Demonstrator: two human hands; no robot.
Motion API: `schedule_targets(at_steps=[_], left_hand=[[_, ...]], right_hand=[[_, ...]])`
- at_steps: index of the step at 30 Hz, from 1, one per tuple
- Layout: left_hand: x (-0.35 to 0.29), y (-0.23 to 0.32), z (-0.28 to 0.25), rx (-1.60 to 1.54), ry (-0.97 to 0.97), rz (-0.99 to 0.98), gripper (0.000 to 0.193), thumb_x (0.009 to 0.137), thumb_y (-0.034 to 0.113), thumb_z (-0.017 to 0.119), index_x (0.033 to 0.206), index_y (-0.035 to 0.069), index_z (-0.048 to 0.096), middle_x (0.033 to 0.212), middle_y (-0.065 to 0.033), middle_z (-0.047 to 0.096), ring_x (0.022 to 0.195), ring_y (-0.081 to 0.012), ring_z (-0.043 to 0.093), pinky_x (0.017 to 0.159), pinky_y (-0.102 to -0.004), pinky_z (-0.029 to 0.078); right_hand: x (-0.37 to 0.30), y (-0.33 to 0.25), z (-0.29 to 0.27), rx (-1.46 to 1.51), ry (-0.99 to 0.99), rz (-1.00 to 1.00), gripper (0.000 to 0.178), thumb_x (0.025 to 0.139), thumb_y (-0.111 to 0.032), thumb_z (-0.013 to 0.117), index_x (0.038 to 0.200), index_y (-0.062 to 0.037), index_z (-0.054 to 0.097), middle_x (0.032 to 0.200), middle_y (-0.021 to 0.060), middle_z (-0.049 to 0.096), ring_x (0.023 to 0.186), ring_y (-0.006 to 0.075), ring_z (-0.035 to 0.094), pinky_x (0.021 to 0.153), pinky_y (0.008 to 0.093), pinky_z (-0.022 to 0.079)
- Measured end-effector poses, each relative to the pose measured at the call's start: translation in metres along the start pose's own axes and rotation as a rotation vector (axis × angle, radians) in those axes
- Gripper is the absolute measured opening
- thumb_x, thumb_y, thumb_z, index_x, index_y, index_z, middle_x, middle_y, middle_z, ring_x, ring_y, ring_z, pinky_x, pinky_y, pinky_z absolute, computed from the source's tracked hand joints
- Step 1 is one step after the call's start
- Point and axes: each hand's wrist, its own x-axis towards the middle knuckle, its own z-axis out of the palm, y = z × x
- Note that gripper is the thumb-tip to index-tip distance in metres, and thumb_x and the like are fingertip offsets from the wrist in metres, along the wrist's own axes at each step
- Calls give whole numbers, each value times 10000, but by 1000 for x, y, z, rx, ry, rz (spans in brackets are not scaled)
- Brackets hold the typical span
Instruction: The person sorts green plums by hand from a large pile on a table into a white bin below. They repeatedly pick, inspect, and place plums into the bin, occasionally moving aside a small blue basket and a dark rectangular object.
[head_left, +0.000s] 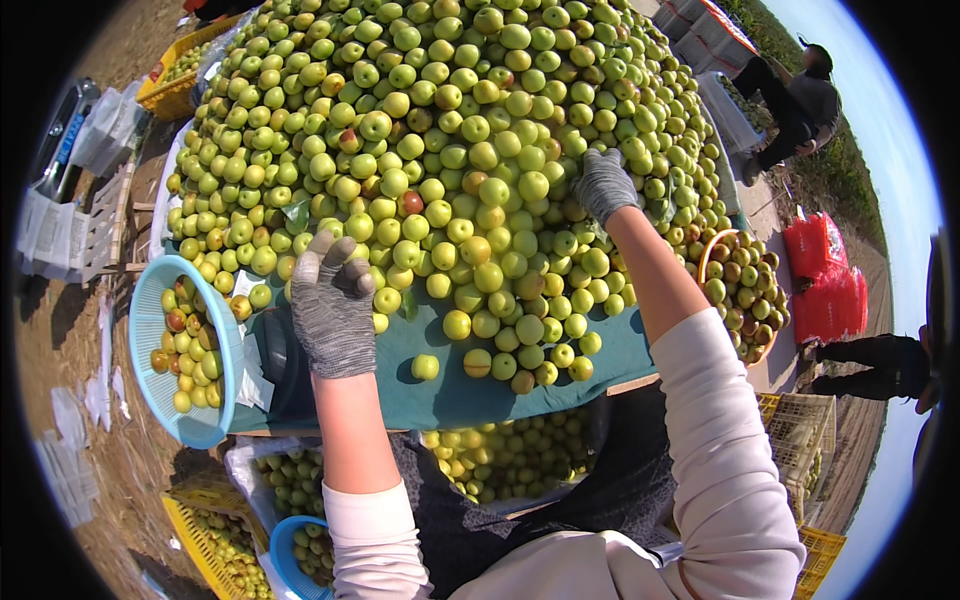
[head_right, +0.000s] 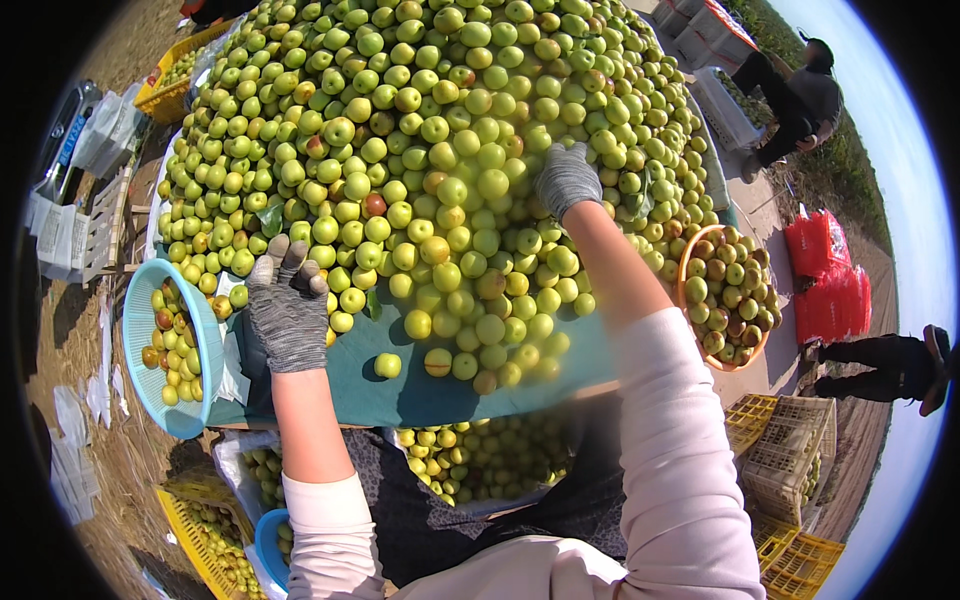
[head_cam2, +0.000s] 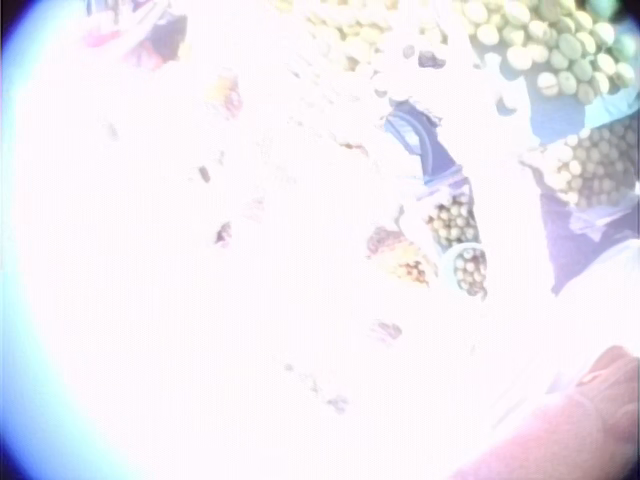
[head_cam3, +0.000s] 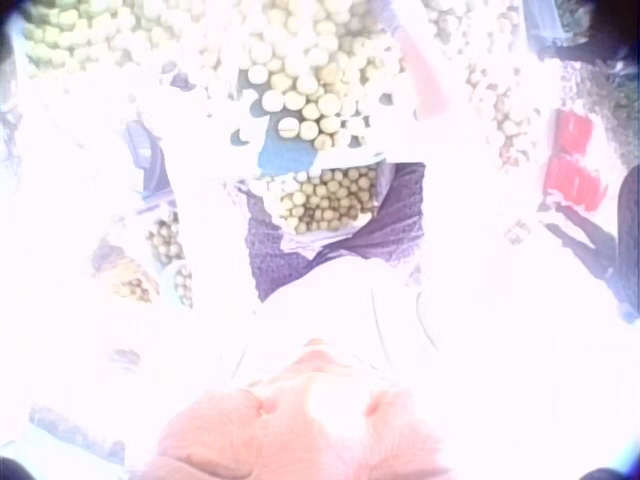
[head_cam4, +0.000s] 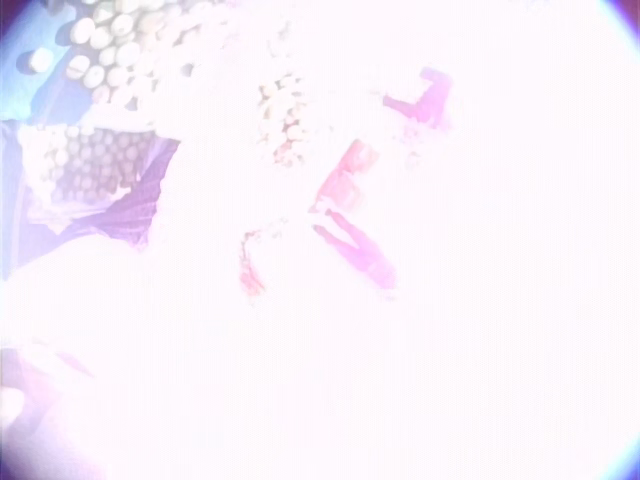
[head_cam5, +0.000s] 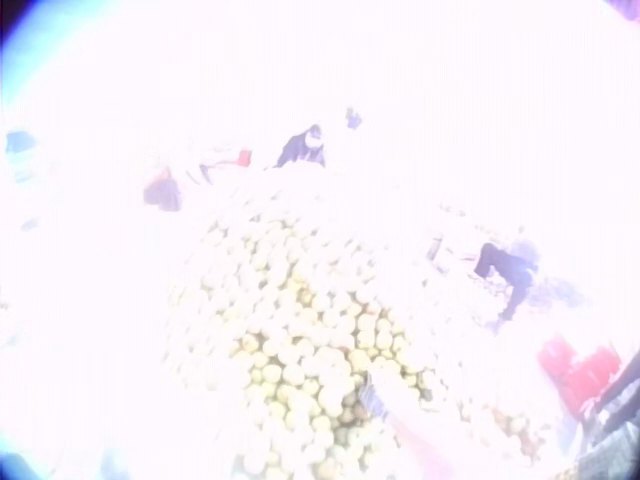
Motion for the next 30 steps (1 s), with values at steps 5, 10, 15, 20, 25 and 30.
schedule_targets(at_steps=[5, 10, 15, 20, 25, 30], left_hand=[[-8, -30, 17, 322, 18, -189, 366, 967, 305, 525, 1196, 21, 558, 998, -110, 669, 747, -193, 660, 622, -285, 568], [-25, -55, 47, 442, 17, -445, 483, 925, 315, 597, 1291, 22, 480, 1137, -149, 618, 906, -225, 670, 753, -336, 584], [-27, -48, 46, 218, 115, -480, 457, 898, 269, 640, 1277, 51, 505, 1069, -124, 621, 853, -196, 634, 670, -303, 547], [-9, 19, 14, -302, -141, 102, 409, 907, 304, 641, 1175, 7, 552, 933, -85, 610, 665, -128, 552, 496, -237, 475], [-23, 105, -25, -603, 53, 483, 563, 919, 475, 525, 1148, -39, 521, 969, -94, 614, 672, -138, 584, 561, -270, 518], [-25, 111, -44, -626, 21, 502, 724, 906, 586, 435, 1257, -45, 483, 982, -86, 608, 740, -173, 591, 623, -324, 524]], right_hand=[[-31, 7, -1, 246, 27, 24, 386, 842, -199, 638, 1202, -89, 552, 1199, 212, 525, 1003, 379, 614, 896, 432, 510], [-101, -27, -5, 662, 102, -546, 414, 824, -165, 693, 1208, -110, 548, 1071, 151, 590, 983, 310, 617, 847, 393, 533], [-114, -68, -9, 856, -48, -942, 520, 853, -271, 709, 1290, -67, 512, 1141, 142, 601, 1051, 308, 596, 931, 396, 483], [-4, -40, -19, 663, 458, -220, 257, 863, -77, 603, 1114, -46, 650, 1016, 165, 668, 874, 286, 670, 805, 369, 543], [47, -28, 1, 353, 284, -311, 420, 851, -135, 607, 1266, -105, 550, 1297, 205, 503, 1113, 351, 572, 960, 420, 472], [47, -37, -13, 239, 86, -244, 480, 869, -169, 631, 1328, -167, 494, 1276, 196, 471, 1031, 360, 609, 939, 424, 491]])
